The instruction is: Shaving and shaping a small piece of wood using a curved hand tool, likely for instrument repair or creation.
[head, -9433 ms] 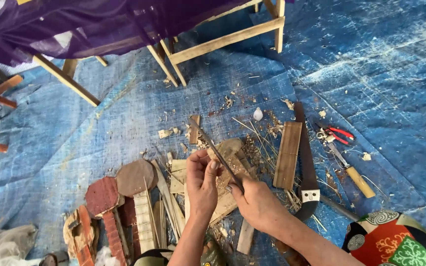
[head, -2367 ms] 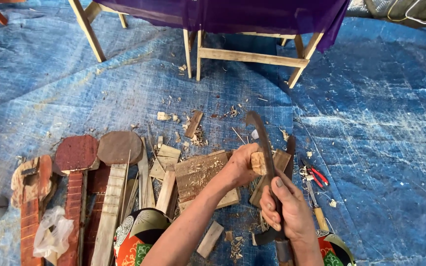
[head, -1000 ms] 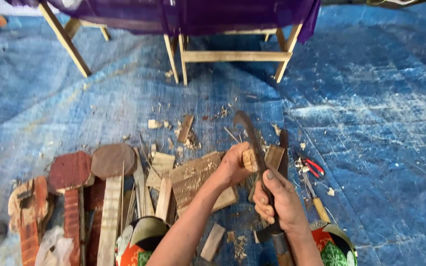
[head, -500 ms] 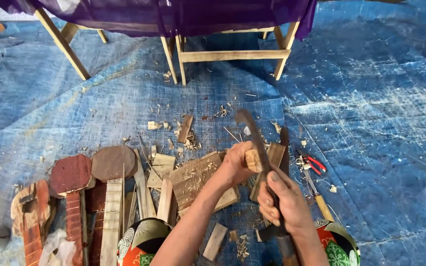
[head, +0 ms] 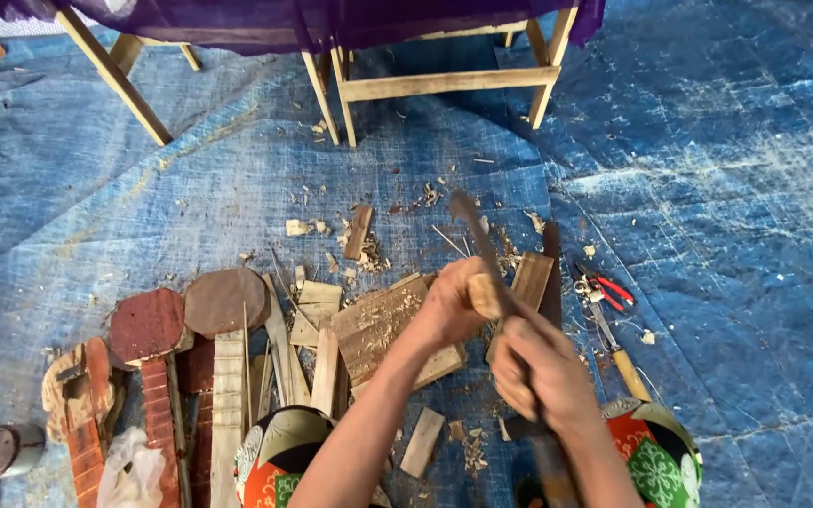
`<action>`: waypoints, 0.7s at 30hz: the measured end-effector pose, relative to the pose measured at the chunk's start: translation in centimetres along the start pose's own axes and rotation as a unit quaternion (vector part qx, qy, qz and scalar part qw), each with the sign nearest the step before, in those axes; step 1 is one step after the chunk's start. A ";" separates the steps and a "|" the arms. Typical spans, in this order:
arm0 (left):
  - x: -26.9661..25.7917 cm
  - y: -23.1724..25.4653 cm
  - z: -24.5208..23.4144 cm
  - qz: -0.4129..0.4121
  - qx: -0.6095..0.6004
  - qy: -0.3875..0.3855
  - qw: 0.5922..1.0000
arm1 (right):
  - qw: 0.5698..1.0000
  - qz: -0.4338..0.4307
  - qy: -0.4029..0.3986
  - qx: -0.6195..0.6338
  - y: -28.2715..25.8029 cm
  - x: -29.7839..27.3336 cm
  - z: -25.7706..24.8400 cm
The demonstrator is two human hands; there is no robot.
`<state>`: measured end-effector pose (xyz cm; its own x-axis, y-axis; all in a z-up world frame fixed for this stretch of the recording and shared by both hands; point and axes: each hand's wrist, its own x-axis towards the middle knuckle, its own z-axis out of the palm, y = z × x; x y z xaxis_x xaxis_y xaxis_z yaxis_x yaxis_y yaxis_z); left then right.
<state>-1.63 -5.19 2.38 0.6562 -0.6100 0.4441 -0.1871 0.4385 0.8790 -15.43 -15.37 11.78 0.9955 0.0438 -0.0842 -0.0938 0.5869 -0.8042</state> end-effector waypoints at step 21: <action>0.2 7.9 2.1 0.039 0.247 0.060 0.966 | 0.998 0.000 0.036 0.053 -0.8 -1.7 0.2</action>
<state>-4.47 -3.25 9.79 0.7005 -0.4944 0.5146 -0.5462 0.0926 0.8325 -17.07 -15.71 12.69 0.9914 -0.0121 -0.1304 -0.0889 0.6689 -0.7380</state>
